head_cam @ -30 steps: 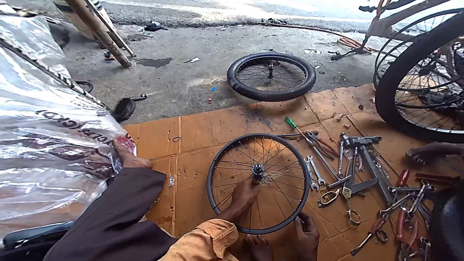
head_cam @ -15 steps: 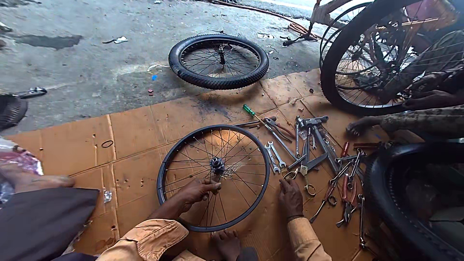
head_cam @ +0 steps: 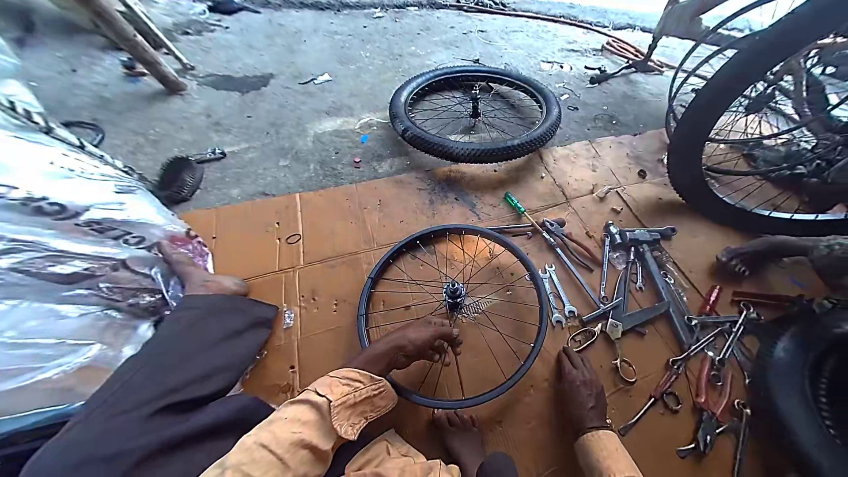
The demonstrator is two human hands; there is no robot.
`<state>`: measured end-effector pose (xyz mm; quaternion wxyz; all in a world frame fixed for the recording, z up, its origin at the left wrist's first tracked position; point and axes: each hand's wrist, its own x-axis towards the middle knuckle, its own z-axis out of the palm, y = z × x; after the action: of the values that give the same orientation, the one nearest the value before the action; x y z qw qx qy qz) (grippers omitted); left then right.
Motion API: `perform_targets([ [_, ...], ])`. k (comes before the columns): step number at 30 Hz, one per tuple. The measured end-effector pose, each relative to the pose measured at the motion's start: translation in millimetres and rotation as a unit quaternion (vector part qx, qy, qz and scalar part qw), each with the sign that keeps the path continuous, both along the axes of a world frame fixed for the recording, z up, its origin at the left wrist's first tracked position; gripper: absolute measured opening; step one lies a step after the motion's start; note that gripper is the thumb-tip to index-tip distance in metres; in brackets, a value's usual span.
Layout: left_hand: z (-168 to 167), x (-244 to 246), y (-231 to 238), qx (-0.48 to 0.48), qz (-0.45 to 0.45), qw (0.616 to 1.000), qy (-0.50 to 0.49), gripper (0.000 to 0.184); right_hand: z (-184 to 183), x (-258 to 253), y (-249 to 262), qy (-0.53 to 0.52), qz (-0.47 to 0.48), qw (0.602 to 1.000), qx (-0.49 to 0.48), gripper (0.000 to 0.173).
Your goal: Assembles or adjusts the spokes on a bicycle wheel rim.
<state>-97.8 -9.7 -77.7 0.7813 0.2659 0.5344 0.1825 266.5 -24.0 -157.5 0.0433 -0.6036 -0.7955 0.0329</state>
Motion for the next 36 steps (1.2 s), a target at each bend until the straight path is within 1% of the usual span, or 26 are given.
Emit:
perform_targets([
  [3, 4, 17, -9, 0.021, 0.021, 0.999, 0.032, 0.020, -3, 4, -3, 0.009, 0.009, 1.000, 0.023, 0.025],
  [5, 0, 27, -20, 0.028, 0.022, 0.998, 0.059, 0.020, -5, 5, -3, 0.014, 0.014, 0.999, 0.032, 0.022],
  [9, -11, 36, -43, 0.055, -0.047, 0.993, 0.090, 0.026, -1, 5, -1, -0.003, 0.007, 1.000, 0.019, 0.019],
  [12, -25, 41, -57, 0.092, -0.105, 0.980, 0.141, 0.034, 9, 3, 2, -0.024, -0.006, 1.000, -0.020, 0.016],
  [14, -31, 45, -64, 0.108, -0.122, 0.975, 0.151, 0.037, 14, 3, 4, -0.021, -0.010, 1.000, -0.020, 0.013],
  [16, -34, 49, -66, 0.114, -0.129, 0.975, 0.142, 0.034, 16, 3, 0, 0.020, -0.029, 0.999, -0.005, 0.014],
  [18, -39, 55, -66, 0.108, -0.127, 0.977, 0.135, 0.033, 20, -2, -8, 0.131, -0.075, 0.989, 0.007, 0.015],
  [20, -42, 60, -62, 0.091, -0.138, 0.978, 0.127, 0.034, 22, -15, -23, 0.266, -0.132, 0.955, -0.007, 0.018],
  [21, -43, 64, -60, 0.083, -0.141, 0.979, 0.124, 0.034, 21, -24, -35, 0.340, -0.163, 0.926, -0.036, 0.018],
  [23, -49, 72, -56, 0.071, -0.137, 0.981, 0.120, 0.034, 19, -48, -60, 0.486, -0.227, 0.840, -0.087, 0.016],
  [25, -53, 79, -52, 0.062, -0.126, 0.984, 0.110, 0.035, 22, -73, -81, 0.573, -0.286, 0.760, -0.108, 0.018],
  [27, -55, 87, -50, 0.057, -0.123, 0.985, 0.107, 0.037, 20, -87, -96, 0.608, -0.333, 0.713, -0.108, 0.019],
  [28, -55, 91, -50, 0.053, -0.119, 0.986, 0.108, 0.037, 17, -92, -101, 0.616, -0.350, 0.699, -0.102, 0.019],
  [30, -54, 100, -47, 0.042, -0.100, 0.988, 0.107, 0.037, 13, -97, -106, 0.621, -0.366, 0.688, -0.088, 0.019],
  [36, -57, 116, -40, 0.034, -0.053, 0.993, 0.099, 0.037, 14, -101, -93, 0.633, -0.348, 0.686, -0.085, 0.021],
])
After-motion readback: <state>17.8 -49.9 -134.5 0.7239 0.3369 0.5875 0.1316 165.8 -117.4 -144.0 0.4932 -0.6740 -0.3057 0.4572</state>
